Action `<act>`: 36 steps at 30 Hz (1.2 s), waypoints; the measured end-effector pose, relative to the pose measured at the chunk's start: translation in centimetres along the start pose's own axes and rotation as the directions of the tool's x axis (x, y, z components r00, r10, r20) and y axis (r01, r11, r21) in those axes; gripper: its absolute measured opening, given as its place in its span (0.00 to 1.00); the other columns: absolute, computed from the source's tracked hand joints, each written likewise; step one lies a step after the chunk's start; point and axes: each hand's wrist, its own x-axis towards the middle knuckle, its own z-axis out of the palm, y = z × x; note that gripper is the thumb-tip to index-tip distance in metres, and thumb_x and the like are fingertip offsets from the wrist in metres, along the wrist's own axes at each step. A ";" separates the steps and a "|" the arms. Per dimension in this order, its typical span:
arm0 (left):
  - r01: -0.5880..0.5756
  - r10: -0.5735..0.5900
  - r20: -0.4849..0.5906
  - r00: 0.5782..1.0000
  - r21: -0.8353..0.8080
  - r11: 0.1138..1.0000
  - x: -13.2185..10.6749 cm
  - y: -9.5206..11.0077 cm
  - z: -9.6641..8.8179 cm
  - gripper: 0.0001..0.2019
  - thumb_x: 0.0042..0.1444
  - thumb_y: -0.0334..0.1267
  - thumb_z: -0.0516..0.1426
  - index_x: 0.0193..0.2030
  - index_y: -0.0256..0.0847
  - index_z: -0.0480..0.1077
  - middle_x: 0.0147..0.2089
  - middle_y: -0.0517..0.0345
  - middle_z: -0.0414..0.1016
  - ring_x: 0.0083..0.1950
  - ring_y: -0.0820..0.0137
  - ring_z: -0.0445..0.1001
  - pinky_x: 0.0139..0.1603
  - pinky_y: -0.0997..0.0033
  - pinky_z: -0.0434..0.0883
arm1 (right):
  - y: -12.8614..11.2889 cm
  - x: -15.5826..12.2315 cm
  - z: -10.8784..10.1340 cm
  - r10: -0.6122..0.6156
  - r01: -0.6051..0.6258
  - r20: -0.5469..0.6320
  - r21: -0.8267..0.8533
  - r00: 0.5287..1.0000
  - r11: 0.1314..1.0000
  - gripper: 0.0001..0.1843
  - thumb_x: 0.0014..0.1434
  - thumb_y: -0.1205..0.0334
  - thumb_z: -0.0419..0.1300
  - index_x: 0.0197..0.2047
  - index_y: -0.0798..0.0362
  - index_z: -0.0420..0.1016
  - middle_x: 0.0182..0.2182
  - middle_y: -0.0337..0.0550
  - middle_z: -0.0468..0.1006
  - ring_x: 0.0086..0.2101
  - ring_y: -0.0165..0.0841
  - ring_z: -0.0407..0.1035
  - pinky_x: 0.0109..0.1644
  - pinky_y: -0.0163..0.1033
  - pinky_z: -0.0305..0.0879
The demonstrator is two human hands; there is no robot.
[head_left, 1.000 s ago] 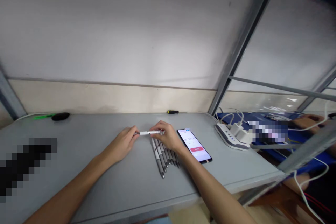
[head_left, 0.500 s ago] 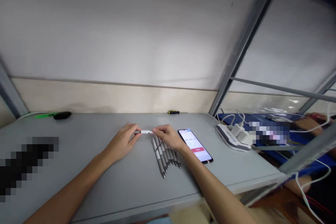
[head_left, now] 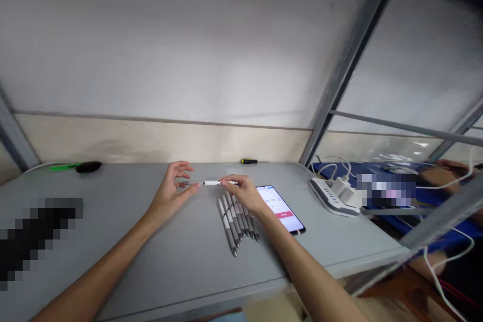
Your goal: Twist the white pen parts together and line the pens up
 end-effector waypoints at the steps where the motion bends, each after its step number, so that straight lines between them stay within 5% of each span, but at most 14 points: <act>1: 0.036 -0.036 -0.002 0.999 0.003 0.999 0.1 -0.2 0.1 0.24 0.50 0.49 0.60 0.51 0.45 0.62 0.49 0.54 0.71 0.45 0.69 0.71 0.40 0.72 0.70 | 0.0 0.0 0.0 -0.010 0.010 -0.006 0.005 1.000 1.000 0.17 0.56 0.48 0.60 0.38 0.54 0.79 0.31 0.41 0.77 0.30 0.31 0.65 0.34 0.35 0.57; 4: 0.211 -0.219 0.080 0.973 0.094 0.973 0.3 -0.7 0.0 0.22 0.59 0.56 0.47 0.34 0.39 0.70 0.30 0.56 0.73 0.34 0.69 0.71 0.37 0.69 0.68 | 0.1 0.1 0.0 -0.030 0.030 -0.025 0.028 0.999 0.999 0.16 0.55 0.49 0.61 0.38 0.53 0.80 0.34 0.42 0.77 0.32 0.31 0.65 0.34 0.35 0.58; 6: 0.237 -0.250 0.163 0.955 0.095 0.967 0.3 -0.7 -0.3 0.24 0.57 0.57 0.48 0.25 0.38 0.69 0.25 0.57 0.71 0.30 0.69 0.70 0.35 0.69 0.67 | 0.1 0.2 0.0 -0.024 0.026 -0.041 0.038 0.999 0.999 0.16 0.55 0.49 0.62 0.38 0.53 0.80 0.35 0.43 0.78 0.32 0.31 0.65 0.34 0.35 0.58; 9: 0.178 -0.182 0.125 0.975 0.042 0.983 0.1 0.2 -0.5 0.15 0.50 0.51 0.58 0.33 0.40 0.71 0.33 0.58 0.73 0.35 0.69 0.71 0.36 0.72 0.67 | 0.1 0.1 -0.1 -0.001 0.002 -0.043 0.023 0.999 1.000 0.16 0.55 0.48 0.61 0.38 0.52 0.80 0.33 0.42 0.77 0.30 0.31 0.64 0.33 0.35 0.57; 12: 0.163 -0.163 0.076 0.984 -0.002 0.987 0.0 1.1 -0.4 0.16 0.47 0.49 0.60 0.38 0.42 0.69 0.38 0.59 0.73 0.36 0.71 0.71 0.36 0.74 0.67 | 0.2 0.1 -0.1 0.007 -0.007 -0.022 0.011 1.000 1.000 0.17 0.55 0.48 0.61 0.37 0.53 0.80 0.30 0.41 0.77 0.30 0.31 0.64 0.33 0.35 0.57; 18: 0.323 -0.332 0.193 0.923 0.080 0.943 0.1 0.3 -0.1 0.24 0.55 0.58 0.48 0.26 0.37 0.69 0.23 0.58 0.69 0.26 0.71 0.67 0.27 0.73 0.63 | 0.5 0.2 0.1 -0.034 0.035 -0.037 0.025 0.999 0.999 0.16 0.55 0.49 0.62 0.39 0.52 0.80 0.35 0.44 0.78 0.34 0.33 0.67 0.36 0.36 0.59; 22: 0.182 -0.206 0.251 0.946 0.114 0.977 0.2 -0.1 -0.4 0.20 0.55 0.54 0.51 0.26 0.38 0.69 0.21 0.61 0.67 0.24 0.72 0.66 0.28 0.73 0.63 | 0.2 0.1 0.0 -0.061 0.059 -0.047 -0.044 0.997 0.997 0.15 0.55 0.49 0.61 0.37 0.52 0.80 0.34 0.44 0.78 0.34 0.33 0.67 0.36 0.36 0.59; 26: 0.021 -0.053 0.185 0.981 0.172 0.985 0.0 0.2 -0.7 0.12 0.54 0.46 0.54 0.32 0.40 0.70 0.24 0.61 0.71 0.28 0.71 0.70 0.31 0.73 0.66 | 0.1 -0.2 0.0 0.055 -0.053 0.031 -0.084 0.998 0.995 0.21 0.58 0.44 0.57 0.32 0.55 0.77 0.19 0.35 0.65 0.22 0.26 0.55 0.26 0.33 0.49; 30: -0.098 0.062 0.126 0.990 0.304 0.948 -0.4 0.4 -0.7 0.07 0.54 0.39 0.53 0.32 0.41 0.71 0.34 0.58 0.79 0.35 0.69 0.75 0.38 0.72 0.68 | 0.0 -0.3 -0.3 0.233 -0.248 0.206 0.045 0.950 0.968 0.25 0.57 0.41 0.56 0.31 0.57 0.76 0.15 0.31 0.53 0.19 0.24 0.45 0.23 0.33 0.43; 36: -0.182 0.150 0.118 0.982 0.330 0.926 -0.6 0.6 -0.5 0.08 0.57 0.40 0.52 0.34 0.41 0.71 0.36 0.58 0.79 0.37 0.69 0.75 0.39 0.72 0.68 | -0.3 -0.2 -0.8 0.257 -0.325 0.291 0.216 0.921 0.921 0.23 0.55 0.43 0.59 0.30 0.58 0.75 0.15 0.29 0.50 0.19 0.24 0.43 0.25 0.34 0.44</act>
